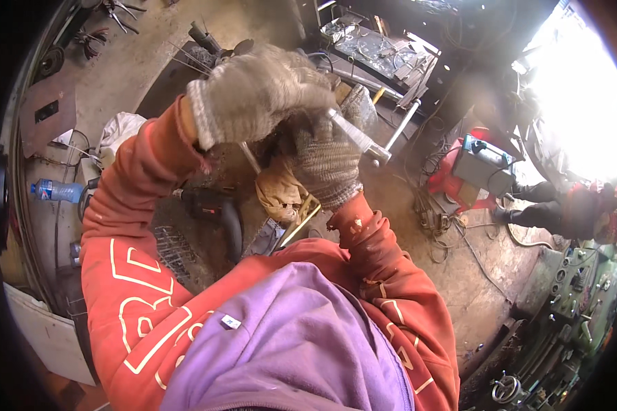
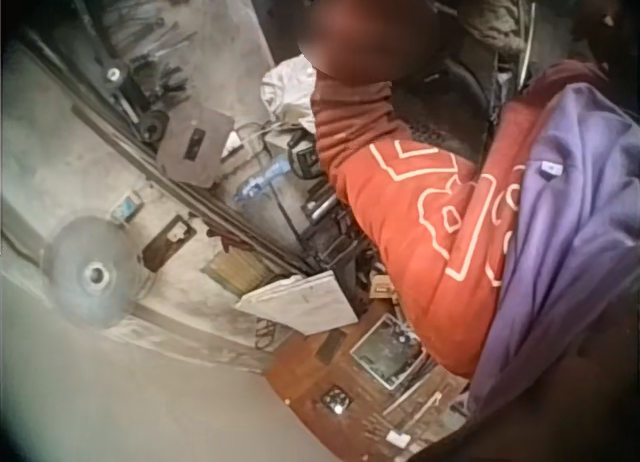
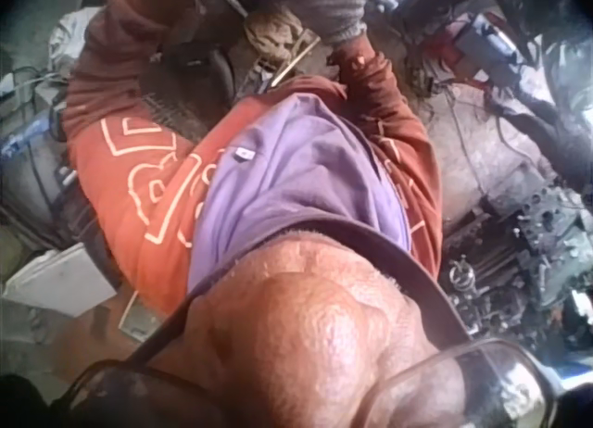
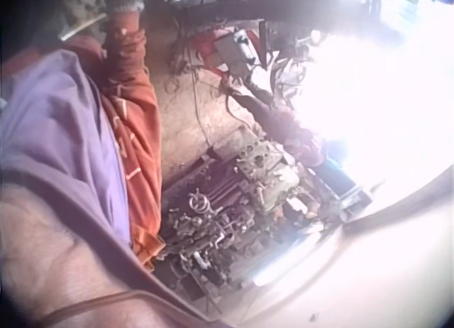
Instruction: The person uses a tap and handle to create threads on a metal rod secured in a bench vise, then uses a drill to work on the rod before continuing to use the tap.
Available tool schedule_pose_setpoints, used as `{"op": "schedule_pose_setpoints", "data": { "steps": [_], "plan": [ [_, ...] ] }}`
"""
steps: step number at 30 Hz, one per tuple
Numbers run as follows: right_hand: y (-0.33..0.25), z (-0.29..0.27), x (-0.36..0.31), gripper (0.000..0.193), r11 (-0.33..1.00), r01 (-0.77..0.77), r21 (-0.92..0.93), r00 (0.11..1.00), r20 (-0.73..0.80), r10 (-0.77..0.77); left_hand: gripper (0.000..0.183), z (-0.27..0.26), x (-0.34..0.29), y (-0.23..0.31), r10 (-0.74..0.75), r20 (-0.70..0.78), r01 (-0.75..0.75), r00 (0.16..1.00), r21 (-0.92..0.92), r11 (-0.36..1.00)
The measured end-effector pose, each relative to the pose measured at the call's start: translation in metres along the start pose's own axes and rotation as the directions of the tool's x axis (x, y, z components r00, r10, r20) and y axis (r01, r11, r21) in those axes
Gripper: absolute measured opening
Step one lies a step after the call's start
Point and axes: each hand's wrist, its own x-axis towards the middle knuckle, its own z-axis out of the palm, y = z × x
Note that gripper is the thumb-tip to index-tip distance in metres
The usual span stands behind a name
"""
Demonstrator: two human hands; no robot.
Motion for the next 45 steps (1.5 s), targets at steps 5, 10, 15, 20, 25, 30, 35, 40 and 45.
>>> {"op": "schedule_pose_setpoints", "data": {
  "steps": [5, 10, 15, 20, 25, 30, 35, 40, 45],
  "plan": [
    [0.003, 0.003, 0.001, 0.055, 0.998, 0.04, 0.043, 0.99, -0.139, -0.033, 0.065, 0.0, 0.007, -0.009, -0.038, 0.052, 0.023, 0.998, 0.268, 0.963],
    [0.005, 0.011, -0.004, 0.056, 1.0, -0.007, -0.009, 0.991, -0.136, 0.005, 0.048, -0.003, 0.026, 0.011, -0.2, 0.111, 0.178, 0.973, 0.179, 0.968],
    [0.009, 0.002, 0.005, 0.058, 0.996, 0.058, -0.066, 0.991, -0.119, -0.065, 0.042, 0.006, 0.056, -0.003, -0.47, 0.166, 0.434, 0.867, 0.211, 0.876],
    [0.009, 0.019, -0.007, 0.037, 0.998, 0.069, 0.002, 0.972, -0.224, -0.067, 0.043, -0.001, 0.037, -0.048, -0.41, -0.047, 0.39, 0.911, 0.423, 0.818],
    [0.012, 0.015, -0.006, 0.041, 0.998, 0.062, 0.027, 0.977, -0.205, -0.055, 0.065, -0.007, 0.008, -0.017, -0.4, 0.174, 0.349, 0.9, 0.264, 0.899],
    [0.015, 0.019, -0.009, 0.053, 0.995, 0.085, -0.049, 0.975, -0.204, -0.093, 0.07, -0.01, -0.016, -0.007, -0.322, 0.018, 0.285, 0.947, 0.419, 0.862],
    [0.01, 0.019, -0.007, 0.078, 0.997, 0.056, -0.06, 0.987, -0.148, -0.064, 0.045, 0.01, 0.0, -0.019, 0.071, -0.081, -0.039, 0.994, 0.345, 0.938],
    [0.016, 0.022, -0.01, 0.078, 0.994, 0.089, -0.064, 0.977, -0.191, -0.1, 0.029, 0.001, 0.031, 0.0, -0.18, 0.141, 0.063, 0.973, 0.591, 0.805],
    [0.01, 0.018, -0.005, 0.056, 0.996, 0.083, -0.037, 0.978, -0.189, -0.089, 0.027, -0.004, 0.023, -0.024, 0.086, 0.11, -0.127, 0.99, 0.439, 0.89]
  ]
}}
